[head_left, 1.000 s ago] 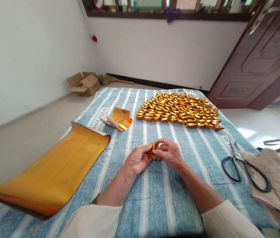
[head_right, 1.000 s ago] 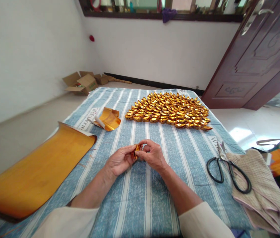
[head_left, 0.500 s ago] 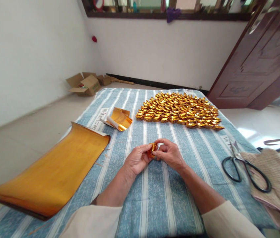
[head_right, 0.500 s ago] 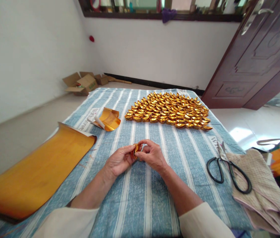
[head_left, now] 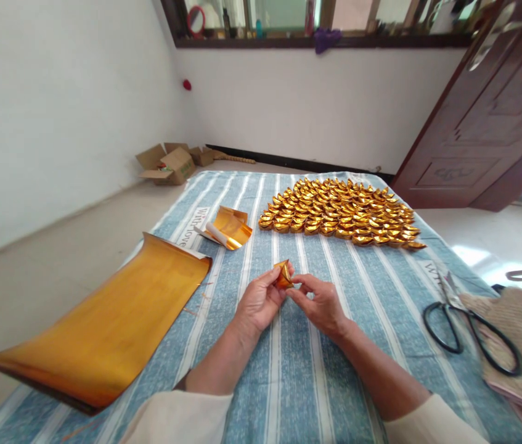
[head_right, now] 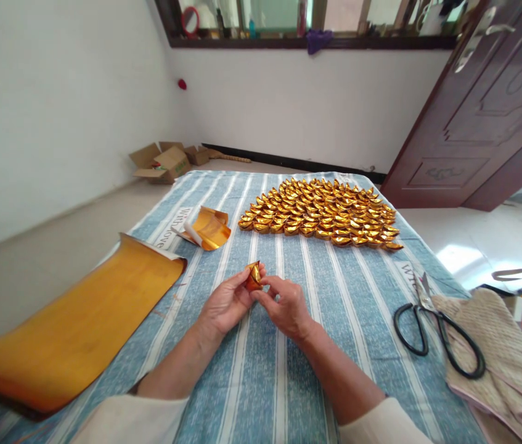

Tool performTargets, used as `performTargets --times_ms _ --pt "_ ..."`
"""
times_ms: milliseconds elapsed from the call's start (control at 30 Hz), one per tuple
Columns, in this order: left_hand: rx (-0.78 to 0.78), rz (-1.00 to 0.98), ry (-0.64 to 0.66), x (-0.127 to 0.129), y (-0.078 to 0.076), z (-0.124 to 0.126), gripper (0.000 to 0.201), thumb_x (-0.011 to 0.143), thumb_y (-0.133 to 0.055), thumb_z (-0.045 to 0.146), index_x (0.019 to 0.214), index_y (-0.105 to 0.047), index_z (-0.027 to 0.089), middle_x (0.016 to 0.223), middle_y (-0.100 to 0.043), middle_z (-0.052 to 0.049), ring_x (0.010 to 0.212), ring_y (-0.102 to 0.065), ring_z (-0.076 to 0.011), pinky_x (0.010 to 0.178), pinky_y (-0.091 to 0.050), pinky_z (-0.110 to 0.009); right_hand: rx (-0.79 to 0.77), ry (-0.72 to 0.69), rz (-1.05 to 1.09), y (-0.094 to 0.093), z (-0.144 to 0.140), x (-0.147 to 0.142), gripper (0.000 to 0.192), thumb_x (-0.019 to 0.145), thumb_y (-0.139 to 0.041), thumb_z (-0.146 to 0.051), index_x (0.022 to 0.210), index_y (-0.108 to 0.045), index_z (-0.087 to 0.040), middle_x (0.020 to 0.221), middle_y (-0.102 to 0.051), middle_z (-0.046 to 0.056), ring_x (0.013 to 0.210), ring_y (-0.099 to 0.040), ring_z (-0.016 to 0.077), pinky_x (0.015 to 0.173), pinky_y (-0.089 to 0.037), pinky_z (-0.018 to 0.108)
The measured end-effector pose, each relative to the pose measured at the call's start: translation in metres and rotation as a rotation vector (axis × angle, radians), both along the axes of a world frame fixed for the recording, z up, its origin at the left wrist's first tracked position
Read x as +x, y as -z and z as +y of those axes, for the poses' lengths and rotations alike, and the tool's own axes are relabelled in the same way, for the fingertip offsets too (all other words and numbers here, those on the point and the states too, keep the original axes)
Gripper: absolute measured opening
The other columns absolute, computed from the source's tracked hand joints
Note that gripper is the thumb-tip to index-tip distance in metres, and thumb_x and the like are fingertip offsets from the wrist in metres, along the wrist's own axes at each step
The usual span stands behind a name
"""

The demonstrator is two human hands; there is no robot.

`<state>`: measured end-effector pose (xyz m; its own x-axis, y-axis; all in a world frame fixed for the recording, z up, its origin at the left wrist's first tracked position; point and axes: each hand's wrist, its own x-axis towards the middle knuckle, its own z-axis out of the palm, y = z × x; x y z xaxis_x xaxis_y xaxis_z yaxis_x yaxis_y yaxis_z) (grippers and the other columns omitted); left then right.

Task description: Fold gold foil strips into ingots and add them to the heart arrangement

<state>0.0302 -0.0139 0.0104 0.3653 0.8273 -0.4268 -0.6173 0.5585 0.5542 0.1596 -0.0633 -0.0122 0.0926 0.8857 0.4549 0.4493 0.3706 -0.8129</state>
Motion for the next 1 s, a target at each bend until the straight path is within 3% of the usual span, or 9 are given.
performTargets --times_ms 167,533,1000 --pt "-0.021 -0.045 0.02 0.0 -0.001 -0.002 0.02 0.089 -0.05 0.01 0.092 -0.069 0.006 0.088 -0.071 -0.011 0.078 -0.068 -0.0169 0.067 -0.056 -0.025 -0.027 0.003 0.017 0.002 0.002 -0.001 0.013 0.083 -0.056 -0.026 0.085 -0.068 -0.019 0.08 -0.071 0.003 0.067 -0.064 0.0151 0.066 -0.048 0.026" --pt "-0.032 0.015 0.01 0.002 -0.001 -0.006 0.02 0.089 -0.049 0.012 0.096 -0.068 0.007 0.089 -0.071 -0.011 0.077 -0.067 -0.017 0.065 -0.056 -0.026 -0.148 0.004 0.12 0.004 0.005 0.009 0.012 0.081 -0.057 -0.026 0.079 -0.066 -0.019 0.064 -0.064 -0.001 0.061 -0.061 0.0138 0.064 -0.047 0.025" --pt "0.064 0.166 -0.028 -0.002 0.005 -0.01 0.005 0.077 -0.065 0.005 0.077 -0.069 0.007 0.079 -0.07 -0.01 0.069 -0.065 -0.0143 0.063 -0.054 -0.023 -0.185 -0.047 0.143 0.007 0.007 0.016 0.012 0.081 -0.058 -0.029 0.077 -0.064 -0.019 0.064 -0.066 -0.001 0.06 -0.064 0.0149 0.063 -0.049 0.026"
